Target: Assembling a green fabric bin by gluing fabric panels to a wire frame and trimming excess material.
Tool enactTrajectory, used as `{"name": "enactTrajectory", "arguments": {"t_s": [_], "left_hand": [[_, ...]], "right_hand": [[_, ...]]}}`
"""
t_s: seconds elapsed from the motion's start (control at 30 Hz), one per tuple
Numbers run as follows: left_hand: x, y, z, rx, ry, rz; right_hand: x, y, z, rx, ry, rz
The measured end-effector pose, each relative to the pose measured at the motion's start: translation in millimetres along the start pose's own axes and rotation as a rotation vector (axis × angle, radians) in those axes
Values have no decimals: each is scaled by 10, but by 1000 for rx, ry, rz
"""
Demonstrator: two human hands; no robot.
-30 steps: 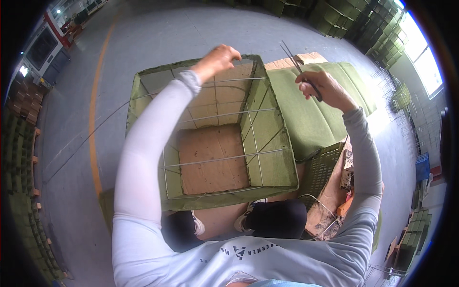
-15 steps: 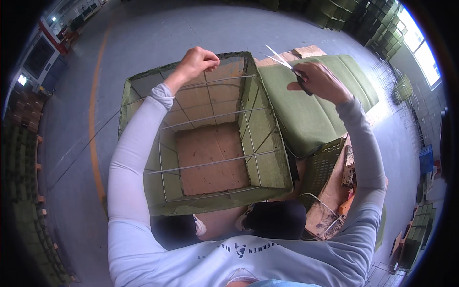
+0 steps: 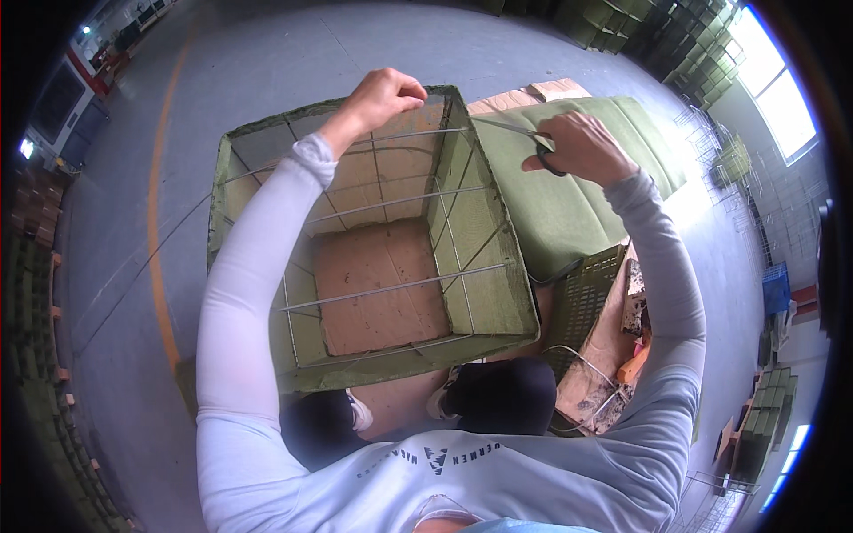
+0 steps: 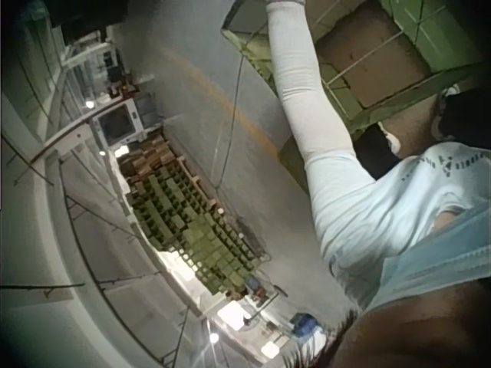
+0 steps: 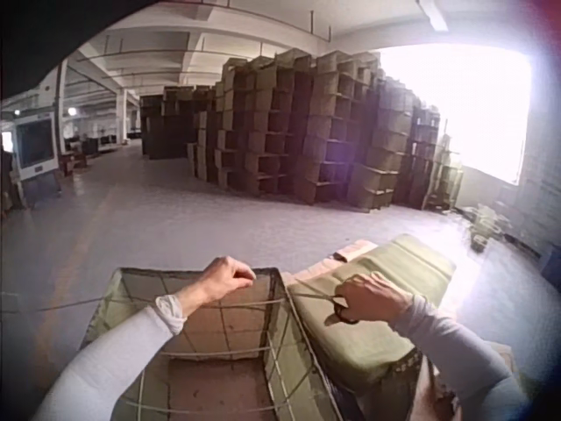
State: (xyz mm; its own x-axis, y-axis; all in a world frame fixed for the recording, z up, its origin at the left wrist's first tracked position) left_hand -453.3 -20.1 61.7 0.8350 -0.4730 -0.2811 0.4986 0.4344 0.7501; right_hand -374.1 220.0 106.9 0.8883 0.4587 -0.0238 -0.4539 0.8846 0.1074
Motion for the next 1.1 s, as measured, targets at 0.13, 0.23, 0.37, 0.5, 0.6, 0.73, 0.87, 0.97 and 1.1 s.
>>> {"name": "enactTrajectory", "arguments": {"t_s": [0.13,0.23,0.37,0.5,0.6,0.73,0.87,0.97,1.1], "left_hand": [[-387,-53,-316,-325,-252,-16],[-507,-152,-648,-473,-448,51],[-453,-236,-963,-315,-790,267],[-490,-234,-592,-70,-632,123],[-345,-57,-363,-98,-577,138],[-143,204,-289,-132,-461,100],[-16,349,-286,-169,-307,63],[34,474,-296,-276,-236,-9],[5,524,-298,-315,-156,-70]], "right_hand": [[269,149,56,-45,-19,-81],[358,222,-7,-70,-74,-127],[412,250,-22,-88,-72,-139],[448,276,-43,-107,-55,-154],[493,211,57,-139,123,-61],[301,-28,-23,13,78,38],[39,-236,-110,111,100,116],[-140,-319,-160,135,226,228],[-307,-423,-175,138,244,242]]}}
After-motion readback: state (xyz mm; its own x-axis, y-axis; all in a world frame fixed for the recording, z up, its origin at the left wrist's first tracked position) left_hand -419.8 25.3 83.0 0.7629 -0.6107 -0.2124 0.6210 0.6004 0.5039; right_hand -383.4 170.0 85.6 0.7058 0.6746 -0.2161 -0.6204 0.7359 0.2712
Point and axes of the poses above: each hand's wrist, its own x-axis away from the middle knuckle, its own z-axis out of the back of the hand, y = z × x, the point moved 7 cm from there along -x, towards the middle knuckle, and after that the axes turned 3 degrees about x, right-handed, at the moved point
